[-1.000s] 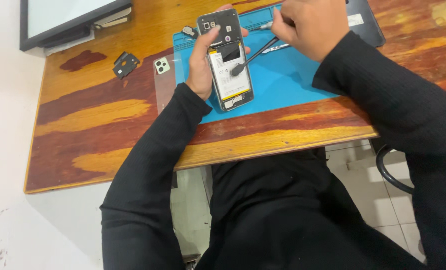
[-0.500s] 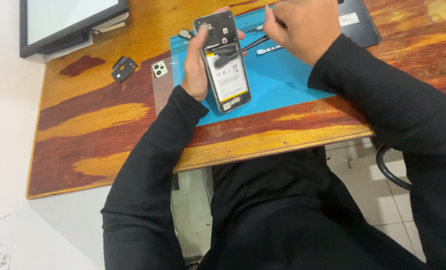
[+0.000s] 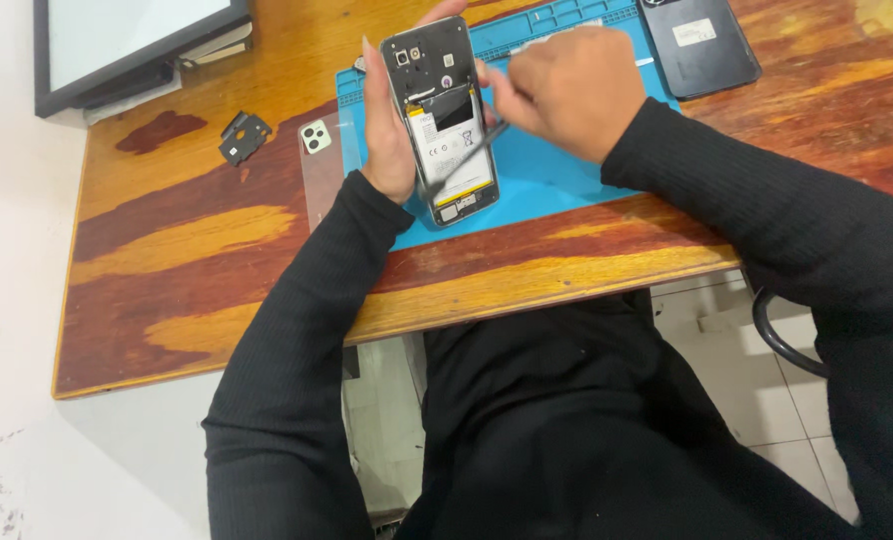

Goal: The person disassembles a smartphone, removes the back cover, and uses a brush to clean the interior components. The person then reassembles the phone and places it on the table.

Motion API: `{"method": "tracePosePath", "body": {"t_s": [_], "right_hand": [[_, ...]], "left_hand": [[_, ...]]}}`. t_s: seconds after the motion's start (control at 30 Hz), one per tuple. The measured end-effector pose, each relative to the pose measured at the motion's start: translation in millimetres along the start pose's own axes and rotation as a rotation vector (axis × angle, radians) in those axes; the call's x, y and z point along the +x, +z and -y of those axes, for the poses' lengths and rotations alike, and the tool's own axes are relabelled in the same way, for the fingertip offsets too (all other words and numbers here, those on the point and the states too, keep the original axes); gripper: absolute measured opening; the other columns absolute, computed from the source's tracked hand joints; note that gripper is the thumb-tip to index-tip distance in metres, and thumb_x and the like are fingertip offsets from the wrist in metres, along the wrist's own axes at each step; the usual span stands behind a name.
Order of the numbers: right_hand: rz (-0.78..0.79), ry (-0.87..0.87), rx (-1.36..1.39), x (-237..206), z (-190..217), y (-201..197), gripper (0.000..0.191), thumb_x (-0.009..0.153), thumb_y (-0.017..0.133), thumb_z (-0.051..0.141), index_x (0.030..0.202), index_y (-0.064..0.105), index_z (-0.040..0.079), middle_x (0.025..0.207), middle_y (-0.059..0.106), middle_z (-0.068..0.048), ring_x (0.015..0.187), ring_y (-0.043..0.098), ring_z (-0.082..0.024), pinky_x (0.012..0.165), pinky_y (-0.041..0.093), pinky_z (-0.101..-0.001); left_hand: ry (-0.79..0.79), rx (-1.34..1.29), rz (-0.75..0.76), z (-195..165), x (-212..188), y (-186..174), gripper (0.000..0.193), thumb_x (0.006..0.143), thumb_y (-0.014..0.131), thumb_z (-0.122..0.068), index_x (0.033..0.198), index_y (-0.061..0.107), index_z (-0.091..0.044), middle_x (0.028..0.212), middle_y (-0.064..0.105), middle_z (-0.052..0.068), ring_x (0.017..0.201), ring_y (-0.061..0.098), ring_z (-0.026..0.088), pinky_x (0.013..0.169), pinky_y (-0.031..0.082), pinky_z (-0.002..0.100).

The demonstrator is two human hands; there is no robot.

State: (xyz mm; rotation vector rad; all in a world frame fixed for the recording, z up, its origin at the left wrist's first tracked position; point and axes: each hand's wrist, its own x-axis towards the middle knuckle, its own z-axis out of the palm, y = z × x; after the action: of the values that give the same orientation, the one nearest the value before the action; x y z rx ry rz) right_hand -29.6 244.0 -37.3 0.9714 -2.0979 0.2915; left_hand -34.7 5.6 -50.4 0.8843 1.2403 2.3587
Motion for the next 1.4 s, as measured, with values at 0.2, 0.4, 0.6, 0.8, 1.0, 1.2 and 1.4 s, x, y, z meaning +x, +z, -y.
{"method": "tracePosePath", "body": {"t_s": [0.2,0.4,0.6,0.8,1.0,1.2,1.4], "right_hand": [[-0.004,0.112,-0.054,2,-17,-12,0.046,0.110,0.076,0.029,0.072,0.060,0.011,0.064,0.055,-0.006,0.057,0.056,-0.024,0.055,0.041,-0.0377],[0.295,0.022,0.102,5,1,-15,0.052,0.101,0.071,0.051,0.072,0.065,0.008,0.056,0.057,-0.010,0.051,0.057,-0.029,0.053,0.045,-0.0408],[0.467,0.003,0.328,12,6,-20,0.061,0.084,0.077,0.064,0.083,0.077,0.002,0.063,0.068,-0.012,0.054,0.066,-0.029,0.053,0.051,-0.0381],[0.575,0.083,0.319,15,-1,-23,0.062,0.077,0.079,0.067,0.075,0.076,0.005,0.060,0.068,-0.009,0.052,0.067,-0.025,0.052,0.052,-0.0356],[0.494,0.096,0.208,13,1,-20,0.065,0.077,0.081,0.070,0.067,0.073,0.006,0.056,0.066,-0.006,0.050,0.065,-0.026,0.051,0.050,-0.0360],[0.210,0.161,0.226,3,-22,-22,0.055,0.095,0.084,0.059,0.083,0.075,0.006,0.066,0.066,-0.004,0.058,0.066,-0.019,0.061,0.051,-0.0318],[0.225,0.193,0.301,5,-21,-19,0.052,0.095,0.081,0.055,0.083,0.074,0.005,0.069,0.067,-0.005,0.062,0.068,-0.018,0.064,0.053,-0.0313]], "left_hand": [[0.003,0.059,0.003,-2,-1,0,0.090,0.101,0.024,-0.076,0.161,0.032,-0.010,0.113,0.067,0.014,0.100,0.070,0.019,0.090,0.064,0.037],[-0.032,0.009,-0.007,1,-1,-10,0.092,0.102,0.023,-0.077,0.165,0.032,-0.011,0.113,0.067,0.015,0.097,0.070,0.021,0.084,0.061,0.034],[-0.044,0.001,0.014,3,1,-14,0.096,0.098,0.023,-0.080,0.167,0.032,-0.014,0.109,0.067,0.014,0.091,0.073,0.026,0.078,0.063,0.036],[-0.013,0.102,0.009,2,2,-11,0.098,0.098,0.023,-0.082,0.166,0.032,-0.012,0.108,0.068,0.015,0.090,0.075,0.027,0.075,0.065,0.037],[0.009,0.101,0.064,0,-4,-3,0.098,0.098,0.024,-0.084,0.163,0.031,-0.011,0.111,0.067,0.014,0.094,0.072,0.023,0.082,0.063,0.035],[-0.005,0.034,0.038,3,-4,-3,0.102,0.095,0.024,-0.086,0.165,0.028,-0.012,0.116,0.066,0.012,0.104,0.069,0.020,0.095,0.061,0.036],[0.008,0.077,0.030,6,-4,-6,0.100,0.094,0.024,-0.086,0.163,0.028,-0.014,0.117,0.066,0.011,0.105,0.070,0.021,0.096,0.062,0.037]]}}
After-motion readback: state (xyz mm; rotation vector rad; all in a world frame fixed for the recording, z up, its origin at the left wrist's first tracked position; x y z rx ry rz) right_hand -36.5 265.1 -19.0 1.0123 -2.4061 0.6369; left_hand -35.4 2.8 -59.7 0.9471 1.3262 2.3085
